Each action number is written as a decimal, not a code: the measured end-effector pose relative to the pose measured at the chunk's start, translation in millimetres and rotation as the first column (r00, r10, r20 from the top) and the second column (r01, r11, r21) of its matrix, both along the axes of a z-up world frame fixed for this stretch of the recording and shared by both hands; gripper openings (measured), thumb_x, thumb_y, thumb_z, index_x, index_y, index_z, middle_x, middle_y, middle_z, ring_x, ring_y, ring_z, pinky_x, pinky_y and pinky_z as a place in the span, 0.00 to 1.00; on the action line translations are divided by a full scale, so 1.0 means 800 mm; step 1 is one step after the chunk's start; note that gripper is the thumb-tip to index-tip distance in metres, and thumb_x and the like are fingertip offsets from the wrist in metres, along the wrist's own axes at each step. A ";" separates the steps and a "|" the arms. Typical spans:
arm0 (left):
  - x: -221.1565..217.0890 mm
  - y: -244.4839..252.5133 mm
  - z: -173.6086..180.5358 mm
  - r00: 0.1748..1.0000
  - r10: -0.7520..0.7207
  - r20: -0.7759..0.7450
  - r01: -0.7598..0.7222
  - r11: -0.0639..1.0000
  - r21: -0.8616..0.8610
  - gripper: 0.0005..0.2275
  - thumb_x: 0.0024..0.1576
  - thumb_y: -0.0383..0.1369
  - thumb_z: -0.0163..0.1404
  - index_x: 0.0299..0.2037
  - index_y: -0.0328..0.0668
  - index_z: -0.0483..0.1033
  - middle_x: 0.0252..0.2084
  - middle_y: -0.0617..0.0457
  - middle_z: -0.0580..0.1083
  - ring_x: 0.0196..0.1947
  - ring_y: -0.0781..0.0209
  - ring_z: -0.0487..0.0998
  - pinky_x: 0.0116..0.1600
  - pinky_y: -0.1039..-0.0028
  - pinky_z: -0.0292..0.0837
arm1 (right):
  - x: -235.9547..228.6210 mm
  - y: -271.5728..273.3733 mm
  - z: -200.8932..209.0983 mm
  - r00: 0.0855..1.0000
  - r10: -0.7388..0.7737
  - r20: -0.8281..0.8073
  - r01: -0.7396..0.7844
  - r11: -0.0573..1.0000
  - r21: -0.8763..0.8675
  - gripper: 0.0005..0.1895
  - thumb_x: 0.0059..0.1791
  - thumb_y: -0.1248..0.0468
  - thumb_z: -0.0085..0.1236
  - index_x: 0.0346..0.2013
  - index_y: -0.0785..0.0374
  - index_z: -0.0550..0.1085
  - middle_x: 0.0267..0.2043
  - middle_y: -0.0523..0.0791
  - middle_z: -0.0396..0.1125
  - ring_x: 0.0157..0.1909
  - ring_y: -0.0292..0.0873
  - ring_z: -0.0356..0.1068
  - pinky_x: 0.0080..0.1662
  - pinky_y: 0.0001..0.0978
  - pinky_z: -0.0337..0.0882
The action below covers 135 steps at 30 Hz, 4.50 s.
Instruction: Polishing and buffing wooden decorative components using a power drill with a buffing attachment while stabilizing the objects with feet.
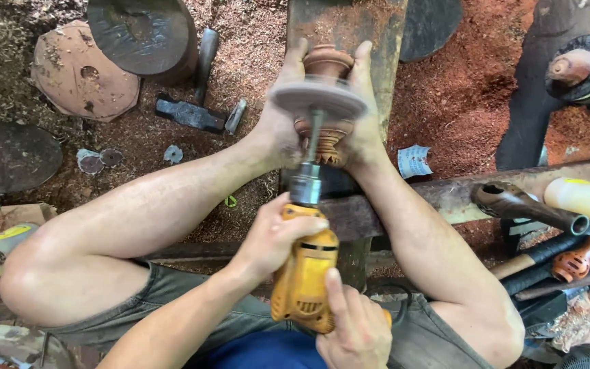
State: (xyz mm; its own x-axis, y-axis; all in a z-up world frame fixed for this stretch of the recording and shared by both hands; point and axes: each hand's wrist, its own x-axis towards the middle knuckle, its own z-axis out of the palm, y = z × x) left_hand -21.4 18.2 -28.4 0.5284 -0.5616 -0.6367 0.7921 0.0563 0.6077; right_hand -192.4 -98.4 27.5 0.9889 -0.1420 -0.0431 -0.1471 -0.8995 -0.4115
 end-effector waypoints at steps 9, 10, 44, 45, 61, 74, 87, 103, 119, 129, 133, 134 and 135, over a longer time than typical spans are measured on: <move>0.017 0.070 -0.014 0.991 0.129 0.026 -0.130 0.988 0.077 0.09 0.53 0.29 0.57 0.40 0.36 0.73 0.32 0.52 0.77 0.30 0.65 0.78 0.39 0.72 0.78 | 0.069 -0.027 -0.087 0.932 -0.150 -0.329 0.331 0.721 0.609 0.52 0.38 0.65 0.63 0.74 0.66 0.50 0.57 0.53 0.62 0.59 0.54 0.63 0.58 0.43 0.63; 0.021 0.084 -0.005 0.989 0.118 0.094 -0.129 0.983 0.129 0.09 0.53 0.29 0.56 0.41 0.35 0.74 0.33 0.51 0.78 0.31 0.64 0.80 0.41 0.71 0.79 | 0.075 -0.043 -0.144 0.934 -0.230 -0.275 0.336 0.832 0.443 0.37 0.46 0.58 0.68 0.61 0.63 0.56 0.56 0.53 0.62 0.58 0.51 0.65 0.62 0.36 0.65; 0.030 0.013 0.027 0.986 0.120 -0.113 -0.112 0.991 0.070 0.09 0.54 0.31 0.55 0.39 0.36 0.71 0.30 0.51 0.75 0.28 0.64 0.77 0.35 0.72 0.76 | 0.039 0.005 0.024 0.983 0.176 -0.056 -0.175 0.984 0.028 0.52 0.30 0.69 0.57 0.70 0.76 0.56 0.37 0.50 0.66 0.36 0.52 0.68 0.39 0.43 0.69; 0.030 0.006 0.028 0.987 0.114 -0.111 -0.106 0.992 0.071 0.09 0.54 0.31 0.55 0.39 0.36 0.71 0.30 0.51 0.75 0.28 0.64 0.77 0.35 0.72 0.76 | 0.038 0.005 0.025 0.984 0.170 -0.054 -0.169 0.985 0.029 0.52 0.30 0.69 0.57 0.70 0.76 0.56 0.37 0.50 0.66 0.36 0.52 0.68 0.39 0.43 0.69; -0.012 -0.083 -0.008 0.998 -0.057 -0.012 0.057 0.998 0.003 0.13 0.50 0.29 0.61 0.38 0.34 0.70 0.29 0.55 0.73 0.29 0.67 0.75 0.35 0.74 0.76 | -0.019 -0.013 -0.008 0.969 -0.245 -0.041 0.244 0.969 -0.029 0.56 0.25 0.71 0.59 0.69 0.72 0.56 0.31 0.52 0.67 0.31 0.58 0.67 0.34 0.50 0.67; 0.012 0.024 -0.010 0.994 0.096 -0.057 -0.091 0.992 0.082 0.08 0.52 0.28 0.56 0.39 0.37 0.72 0.31 0.54 0.77 0.29 0.65 0.79 0.37 0.73 0.78 | 0.020 0.020 -0.015 0.991 0.131 -0.021 -0.128 0.984 0.123 0.55 0.29 0.70 0.60 0.71 0.72 0.55 0.43 0.52 0.66 0.42 0.55 0.67 0.42 0.47 0.67; -0.004 0.134 0.019 0.939 0.177 0.295 -0.264 0.921 0.286 0.08 0.53 0.28 0.56 0.39 0.32 0.75 0.32 0.51 0.78 0.31 0.64 0.78 0.39 0.72 0.77 | 0.215 -0.040 -0.181 0.948 -0.215 0.235 0.175 0.968 0.179 0.59 0.41 0.50 0.75 0.72 0.71 0.47 0.66 0.69 0.58 0.66 0.69 0.62 0.61 0.48 0.65; 0.010 0.069 -0.001 0.970 0.240 -0.048 -0.234 0.966 0.110 0.08 0.53 0.28 0.55 0.39 0.35 0.72 0.29 0.50 0.76 0.26 0.61 0.77 0.34 0.68 0.77 | 0.296 -0.094 -0.145 0.846 -0.103 -0.523 0.517 -0.081 0.852 0.25 0.55 0.40 0.44 0.56 0.53 0.64 0.36 0.47 0.72 0.30 0.42 0.75 0.33 0.32 0.76; 0.004 -0.055 0.011 0.997 0.033 0.065 -0.038 0.997 0.068 0.13 0.51 0.29 0.60 0.42 0.35 0.70 0.31 0.55 0.76 0.30 0.69 0.77 0.37 0.76 0.76 | 0.335 -0.109 -0.148 0.911 -0.181 -0.371 0.353 -0.126 0.927 0.30 0.53 0.37 0.37 0.60 0.52 0.65 0.48 0.47 0.70 0.46 0.39 0.75 0.47 0.37 0.80; -0.012 -0.086 -0.012 0.970 -0.194 0.146 0.161 0.963 0.215 0.14 0.46 0.34 0.62 0.34 0.35 0.72 0.27 0.53 0.76 0.27 0.68 0.77 0.34 0.73 0.75 | 0.345 -0.109 -0.170 0.966 0.040 -0.256 0.237 -0.538 0.809 0.35 0.60 0.34 0.36 0.46 0.64 0.71 0.32 0.46 0.69 0.30 0.40 0.71 0.34 0.30 0.73; -0.005 -0.055 0.001 0.982 -0.121 0.143 0.106 0.989 0.108 0.13 0.49 0.32 0.61 0.36 0.34 0.71 0.28 0.55 0.75 0.28 0.70 0.75 0.35 0.76 0.73 | 0.347 -0.113 -0.181 0.937 -0.012 -0.349 0.309 -0.437 0.845 0.36 0.55 0.32 0.38 0.38 0.64 0.71 0.27 0.45 0.68 0.26 0.40 0.69 0.30 0.31 0.72; -0.002 -0.048 0.007 0.987 -0.099 0.126 0.085 0.990 0.111 0.13 0.50 0.31 0.61 0.38 0.35 0.70 0.29 0.56 0.73 0.28 0.71 0.73 0.35 0.76 0.72 | 0.344 -0.118 -0.187 0.933 -0.099 -0.347 0.291 -0.360 0.886 0.34 0.60 0.34 0.39 0.41 0.64 0.71 0.32 0.45 0.68 0.30 0.39 0.70 0.33 0.31 0.73; 0.000 -0.039 0.006 0.987 -0.099 0.126 0.085 0.990 0.113 0.13 0.50 0.31 0.61 0.38 0.35 0.70 0.29 0.56 0.73 0.28 0.71 0.73 0.35 0.76 0.72 | 0.343 -0.113 -0.171 0.933 -0.098 -0.347 0.291 -0.362 0.886 0.34 0.60 0.34 0.39 0.41 0.64 0.71 0.32 0.45 0.68 0.30 0.39 0.70 0.33 0.31 0.73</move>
